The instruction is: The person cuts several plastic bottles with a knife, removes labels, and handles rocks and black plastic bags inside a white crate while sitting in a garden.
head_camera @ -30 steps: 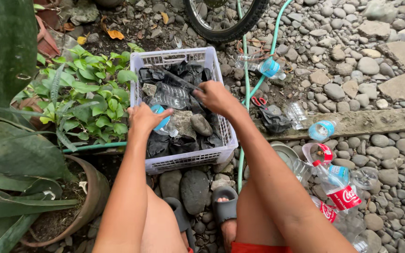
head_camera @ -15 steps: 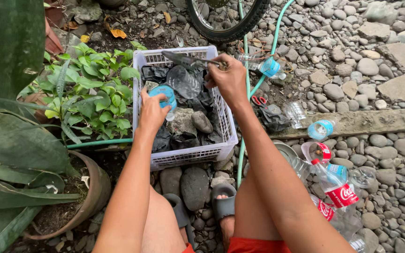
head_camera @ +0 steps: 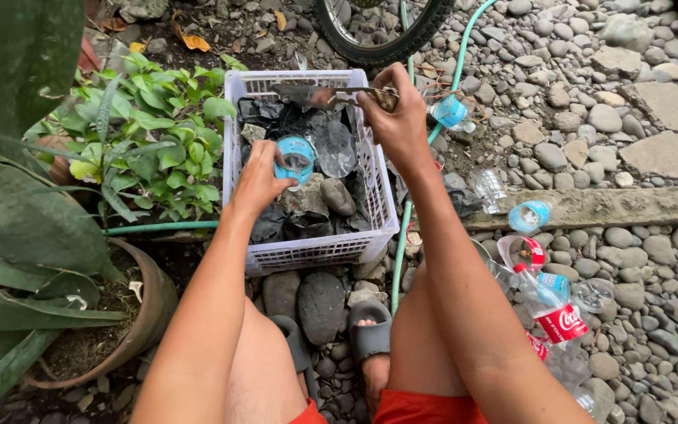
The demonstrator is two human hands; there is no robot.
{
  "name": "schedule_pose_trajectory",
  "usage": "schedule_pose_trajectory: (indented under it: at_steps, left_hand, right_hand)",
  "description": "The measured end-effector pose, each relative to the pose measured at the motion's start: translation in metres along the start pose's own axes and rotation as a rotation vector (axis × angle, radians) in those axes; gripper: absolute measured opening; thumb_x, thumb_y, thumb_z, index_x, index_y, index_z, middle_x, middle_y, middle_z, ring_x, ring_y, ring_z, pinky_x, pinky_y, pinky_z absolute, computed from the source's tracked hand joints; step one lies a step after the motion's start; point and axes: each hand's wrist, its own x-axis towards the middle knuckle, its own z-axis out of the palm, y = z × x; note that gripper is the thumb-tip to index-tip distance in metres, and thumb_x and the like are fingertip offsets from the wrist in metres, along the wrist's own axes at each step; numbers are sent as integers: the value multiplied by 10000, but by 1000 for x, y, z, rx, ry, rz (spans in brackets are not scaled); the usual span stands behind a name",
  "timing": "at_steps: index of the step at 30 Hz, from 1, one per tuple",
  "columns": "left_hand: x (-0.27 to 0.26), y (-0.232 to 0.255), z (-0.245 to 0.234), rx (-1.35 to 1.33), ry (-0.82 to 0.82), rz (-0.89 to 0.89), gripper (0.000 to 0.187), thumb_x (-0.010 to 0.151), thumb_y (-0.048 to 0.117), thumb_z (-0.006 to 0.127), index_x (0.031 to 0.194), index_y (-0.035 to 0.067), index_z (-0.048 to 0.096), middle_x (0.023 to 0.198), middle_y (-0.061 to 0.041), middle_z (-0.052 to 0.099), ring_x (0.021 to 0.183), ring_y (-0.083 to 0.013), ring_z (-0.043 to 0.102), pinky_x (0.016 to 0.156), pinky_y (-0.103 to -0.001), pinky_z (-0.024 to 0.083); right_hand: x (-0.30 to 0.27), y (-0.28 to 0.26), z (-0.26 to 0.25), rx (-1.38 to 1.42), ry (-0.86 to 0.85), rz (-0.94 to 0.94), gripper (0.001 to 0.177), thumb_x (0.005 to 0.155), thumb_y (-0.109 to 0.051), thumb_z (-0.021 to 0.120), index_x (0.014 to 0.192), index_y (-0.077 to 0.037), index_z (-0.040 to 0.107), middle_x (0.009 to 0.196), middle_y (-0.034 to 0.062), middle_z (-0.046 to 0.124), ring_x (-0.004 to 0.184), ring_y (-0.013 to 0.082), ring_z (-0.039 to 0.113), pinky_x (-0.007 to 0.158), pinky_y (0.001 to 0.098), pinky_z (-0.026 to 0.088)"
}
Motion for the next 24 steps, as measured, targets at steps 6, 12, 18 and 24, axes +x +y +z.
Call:
schedule_pose_trajectory:
  at_steps: [6, 12, 18, 24]
  left_hand:
    - [2, -2, 2, 15, 38, 20, 579, 641, 146, 958, 1019, 25, 536, 1138, -177, 533, 1070, -426, 591, 890, -488, 503]
    - [4, 1, 3, 6, 27, -42, 595, 620, 170, 975, 1003, 31, 541, 1154, -162, 534, 1068, -379, 619, 901, -471, 528]
    - [5, 10, 7, 5, 22, 74, 570, 588, 150, 982, 947, 34, 554, 1184, -147, 538, 1093, -367, 627, 957, -447, 546]
    - [0, 22, 5, 21, -13, 47, 568, 609, 142, 975, 953, 10, 542, 1169, -153, 525, 1043, -390, 638, 882, -473, 545]
  right_hand:
    - [-3, 6, -9, -145, 51, -355, 269, 1037, -112, 789, 1084, -21, 540, 887, 44, 587, 753, 92, 549, 607, 272, 441]
    - [-3, 9, -6, -164, 38, -290, 206, 1021, -178, 765, 1019, -43, 608, 908, 71, 699, 784, 94, 676, 645, 240, 542]
    - [3, 8, 28, -94, -66, -164, 282, 977, -302, 723, 992, -41, 617, 889, 89, 734, 739, 116, 695, 576, 258, 565]
    - [0, 10, 59, -215, -178, -184, 321, 1004, -294, 717, 996, -29, 536, 793, 137, 701, 667, 215, 671, 569, 345, 526]
